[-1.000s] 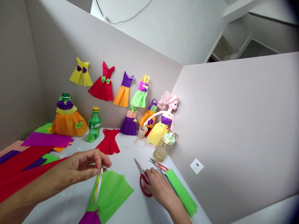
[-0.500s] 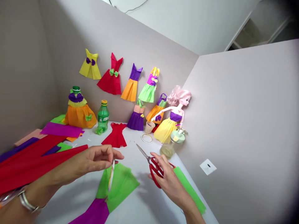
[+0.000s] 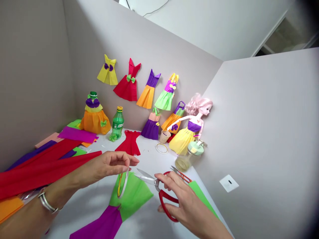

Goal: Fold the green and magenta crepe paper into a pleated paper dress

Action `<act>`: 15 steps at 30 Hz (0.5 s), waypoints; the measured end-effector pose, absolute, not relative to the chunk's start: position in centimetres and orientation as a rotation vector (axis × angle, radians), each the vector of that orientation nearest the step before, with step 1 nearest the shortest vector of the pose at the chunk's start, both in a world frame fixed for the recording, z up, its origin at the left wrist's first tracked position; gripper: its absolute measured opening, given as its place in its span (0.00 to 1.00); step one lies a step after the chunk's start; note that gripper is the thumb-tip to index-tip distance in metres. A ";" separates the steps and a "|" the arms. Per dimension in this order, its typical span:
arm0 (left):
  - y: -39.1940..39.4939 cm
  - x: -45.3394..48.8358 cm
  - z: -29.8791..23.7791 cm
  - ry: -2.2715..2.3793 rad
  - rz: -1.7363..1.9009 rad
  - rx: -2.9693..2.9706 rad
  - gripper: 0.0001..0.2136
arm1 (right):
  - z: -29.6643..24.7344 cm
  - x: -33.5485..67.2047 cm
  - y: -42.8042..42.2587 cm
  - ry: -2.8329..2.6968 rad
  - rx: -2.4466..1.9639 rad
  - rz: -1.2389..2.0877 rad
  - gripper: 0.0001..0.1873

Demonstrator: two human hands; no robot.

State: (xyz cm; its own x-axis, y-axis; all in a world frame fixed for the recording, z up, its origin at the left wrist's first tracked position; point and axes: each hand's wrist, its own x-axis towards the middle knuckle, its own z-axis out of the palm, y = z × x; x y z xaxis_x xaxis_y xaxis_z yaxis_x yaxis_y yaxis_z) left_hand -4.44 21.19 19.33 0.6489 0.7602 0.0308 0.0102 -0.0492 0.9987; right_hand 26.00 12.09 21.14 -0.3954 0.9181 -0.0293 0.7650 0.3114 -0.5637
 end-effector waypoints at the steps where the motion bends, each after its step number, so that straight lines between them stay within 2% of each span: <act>1: 21.1 -4.4 19.4 0.672 0.691 1.518 0.09 | 21.1 25.9 12.1 -2.301 -1.523 0.714 0.34; 12: 20.9 -4.2 19.1 0.631 0.667 1.546 0.09 | 21.9 24.2 12.1 -2.540 -1.519 0.531 0.35; 15: 20.8 -3.9 19.0 0.599 0.643 1.552 0.09 | 22.0 23.8 12.1 -2.604 -1.514 0.421 0.33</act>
State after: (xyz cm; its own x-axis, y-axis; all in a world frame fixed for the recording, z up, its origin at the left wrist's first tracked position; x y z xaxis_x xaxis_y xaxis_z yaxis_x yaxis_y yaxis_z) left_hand -3.95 20.84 18.96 0.7062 0.7062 0.0515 0.0019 -0.0747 0.9972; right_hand 23.84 12.11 21.96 -0.5003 0.8643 -0.0521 0.8365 0.4670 -0.2865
